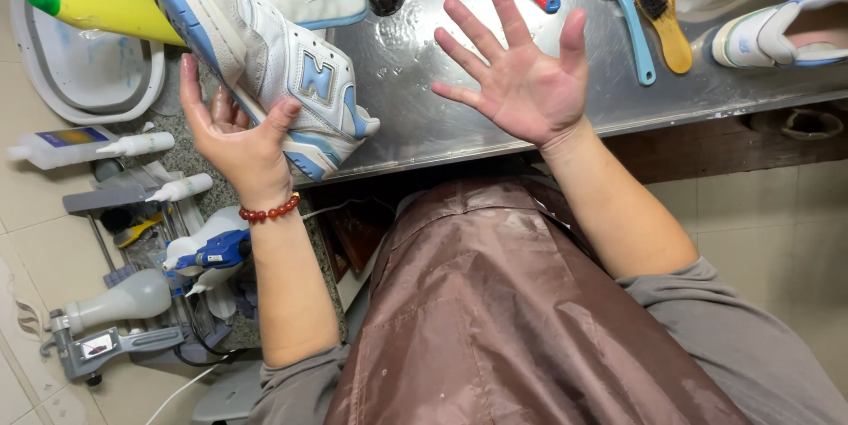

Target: Cleaning a pair of sneakers using a pressurized spray gun and rinsing with water at a sink.

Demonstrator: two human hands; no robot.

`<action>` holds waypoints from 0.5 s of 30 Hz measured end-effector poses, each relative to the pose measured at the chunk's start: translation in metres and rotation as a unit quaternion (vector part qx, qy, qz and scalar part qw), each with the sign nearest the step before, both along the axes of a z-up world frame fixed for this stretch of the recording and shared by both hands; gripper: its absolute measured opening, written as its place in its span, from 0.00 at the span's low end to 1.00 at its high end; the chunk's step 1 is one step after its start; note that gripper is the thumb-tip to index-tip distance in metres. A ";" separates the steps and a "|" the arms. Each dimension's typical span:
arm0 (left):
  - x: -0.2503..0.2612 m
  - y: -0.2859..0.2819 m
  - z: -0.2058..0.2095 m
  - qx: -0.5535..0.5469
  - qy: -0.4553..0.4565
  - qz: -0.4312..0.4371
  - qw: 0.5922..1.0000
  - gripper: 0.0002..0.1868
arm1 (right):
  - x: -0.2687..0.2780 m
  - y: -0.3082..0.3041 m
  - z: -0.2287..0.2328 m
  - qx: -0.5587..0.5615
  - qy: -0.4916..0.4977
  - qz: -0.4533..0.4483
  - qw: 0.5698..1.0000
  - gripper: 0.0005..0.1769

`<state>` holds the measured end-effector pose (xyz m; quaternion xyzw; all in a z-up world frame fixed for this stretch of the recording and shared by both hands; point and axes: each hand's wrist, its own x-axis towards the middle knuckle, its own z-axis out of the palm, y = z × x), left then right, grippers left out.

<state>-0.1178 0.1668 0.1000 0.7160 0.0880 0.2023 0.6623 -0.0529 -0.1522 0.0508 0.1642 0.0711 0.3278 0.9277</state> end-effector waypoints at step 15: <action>-0.002 0.006 -0.006 0.020 -0.019 0.020 0.999 0.61 | 0.008 0.009 0.026 -0.046 0.000 0.017 0.999 0.54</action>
